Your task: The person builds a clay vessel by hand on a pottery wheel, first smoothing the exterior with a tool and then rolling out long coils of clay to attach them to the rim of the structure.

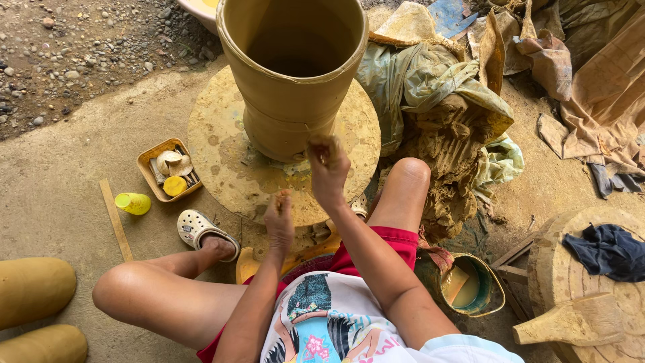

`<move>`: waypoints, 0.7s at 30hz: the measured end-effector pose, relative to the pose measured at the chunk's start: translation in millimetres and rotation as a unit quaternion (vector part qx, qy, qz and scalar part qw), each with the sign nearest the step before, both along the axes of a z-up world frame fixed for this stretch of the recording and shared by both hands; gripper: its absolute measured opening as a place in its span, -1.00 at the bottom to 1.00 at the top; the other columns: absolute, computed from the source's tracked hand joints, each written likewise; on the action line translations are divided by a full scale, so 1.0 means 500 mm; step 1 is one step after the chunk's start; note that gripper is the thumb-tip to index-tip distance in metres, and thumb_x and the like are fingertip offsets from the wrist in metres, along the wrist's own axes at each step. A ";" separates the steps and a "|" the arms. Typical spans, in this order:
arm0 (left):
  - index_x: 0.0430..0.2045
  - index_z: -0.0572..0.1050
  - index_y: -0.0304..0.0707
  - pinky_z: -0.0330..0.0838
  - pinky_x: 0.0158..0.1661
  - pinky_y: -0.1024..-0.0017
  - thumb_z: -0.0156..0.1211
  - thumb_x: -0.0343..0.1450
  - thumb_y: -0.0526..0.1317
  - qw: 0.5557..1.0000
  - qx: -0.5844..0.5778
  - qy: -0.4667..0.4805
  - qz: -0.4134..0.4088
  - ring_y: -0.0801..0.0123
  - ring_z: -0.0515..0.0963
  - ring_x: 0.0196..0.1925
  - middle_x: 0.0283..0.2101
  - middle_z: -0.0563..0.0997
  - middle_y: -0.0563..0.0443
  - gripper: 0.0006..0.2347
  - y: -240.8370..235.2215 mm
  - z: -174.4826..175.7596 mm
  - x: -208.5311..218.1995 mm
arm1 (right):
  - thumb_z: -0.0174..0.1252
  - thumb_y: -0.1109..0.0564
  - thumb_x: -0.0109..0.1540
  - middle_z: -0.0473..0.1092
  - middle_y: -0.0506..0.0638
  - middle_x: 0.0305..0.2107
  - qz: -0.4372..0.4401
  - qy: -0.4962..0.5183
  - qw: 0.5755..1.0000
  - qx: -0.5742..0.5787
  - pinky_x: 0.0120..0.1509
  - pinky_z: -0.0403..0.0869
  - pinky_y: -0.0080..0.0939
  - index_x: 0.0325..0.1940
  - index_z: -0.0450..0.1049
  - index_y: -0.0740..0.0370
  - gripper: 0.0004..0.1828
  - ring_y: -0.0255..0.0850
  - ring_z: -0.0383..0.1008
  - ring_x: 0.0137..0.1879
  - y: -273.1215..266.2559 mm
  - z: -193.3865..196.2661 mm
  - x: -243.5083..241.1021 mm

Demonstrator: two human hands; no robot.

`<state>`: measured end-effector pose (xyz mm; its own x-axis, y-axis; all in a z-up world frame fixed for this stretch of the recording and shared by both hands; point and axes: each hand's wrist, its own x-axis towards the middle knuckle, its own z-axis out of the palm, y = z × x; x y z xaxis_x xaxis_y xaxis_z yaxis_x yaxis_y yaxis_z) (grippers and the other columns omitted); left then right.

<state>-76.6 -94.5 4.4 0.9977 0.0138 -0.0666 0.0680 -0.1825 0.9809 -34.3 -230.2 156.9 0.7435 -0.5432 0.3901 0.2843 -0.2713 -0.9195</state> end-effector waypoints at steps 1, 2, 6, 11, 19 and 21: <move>0.01 0.55 -0.22 0.45 -0.20 0.35 -0.02 0.63 0.17 0.992 -0.119 0.050 -0.013 0.33 0.48 -0.25 -0.30 0.56 0.03 -0.57 0.015 0.017 0.003 | 0.17 0.45 0.32 0.52 0.01 -0.29 0.020 -0.021 0.999 -0.042 -0.28 0.50 -0.28 -0.16 0.49 0.30 -0.87 -0.25 0.46 -0.30 0.007 0.002 -0.026; 0.04 0.52 -0.25 0.43 -0.23 0.33 -0.05 0.62 0.21 0.966 -0.236 0.099 -0.026 0.32 0.47 -0.25 -0.29 0.56 0.01 -0.52 0.036 0.039 0.010 | 0.15 0.46 0.29 0.52 0.01 -0.28 0.041 -0.043 0.995 -0.084 -0.23 0.57 -0.28 -0.16 0.47 0.29 -0.84 -0.25 0.52 -0.25 0.015 0.002 -0.055; 0.11 0.47 -0.35 0.54 0.02 0.32 -0.22 0.51 0.32 0.762 -0.592 0.244 -0.094 0.22 0.61 -0.01 -0.06 0.64 -0.16 -0.35 0.074 0.116 0.003 | 0.18 0.43 0.17 0.51 0.10 -0.18 0.202 0.046 0.950 -0.233 -0.22 0.59 -0.21 -0.21 0.49 0.25 -0.82 -0.15 0.55 -0.21 0.044 -0.023 -0.156; 0.23 0.27 -0.23 0.53 0.07 0.22 -0.09 0.57 -0.02 0.767 -0.607 0.209 -0.023 0.03 0.59 0.15 0.11 0.58 -0.28 -0.61 0.066 0.114 -0.015 | 0.36 0.28 0.09 0.48 0.12 -0.22 0.208 0.213 0.893 -0.336 -0.10 0.54 -0.05 -0.26 0.52 0.22 -0.81 -0.05 0.51 -0.11 0.058 -0.072 -0.188; 0.47 0.05 -0.20 0.10 0.44 0.12 -0.06 0.46 -0.45 0.970 -0.190 -0.098 -0.117 0.00 0.25 0.52 0.49 0.19 -0.31 -0.41 0.070 0.258 -0.093 | -0.01 -0.05 0.42 0.42 0.23 0.16 0.373 0.183 0.626 0.659 0.35 0.45 0.03 0.30 0.32 0.32 -0.52 0.03 0.47 0.22 0.068 -0.182 -0.224; 0.44 0.07 -0.23 -0.03 0.48 0.04 0.00 0.39 -0.48 0.972 0.008 -0.167 -0.167 -0.08 0.09 0.58 0.53 0.10 -0.32 -0.37 0.062 0.285 -0.103 | -0.03 0.04 0.51 0.35 0.25 0.22 0.334 0.192 0.621 0.682 0.50 0.35 0.04 0.40 0.27 0.45 -0.52 0.04 0.41 0.30 0.084 -0.214 -0.241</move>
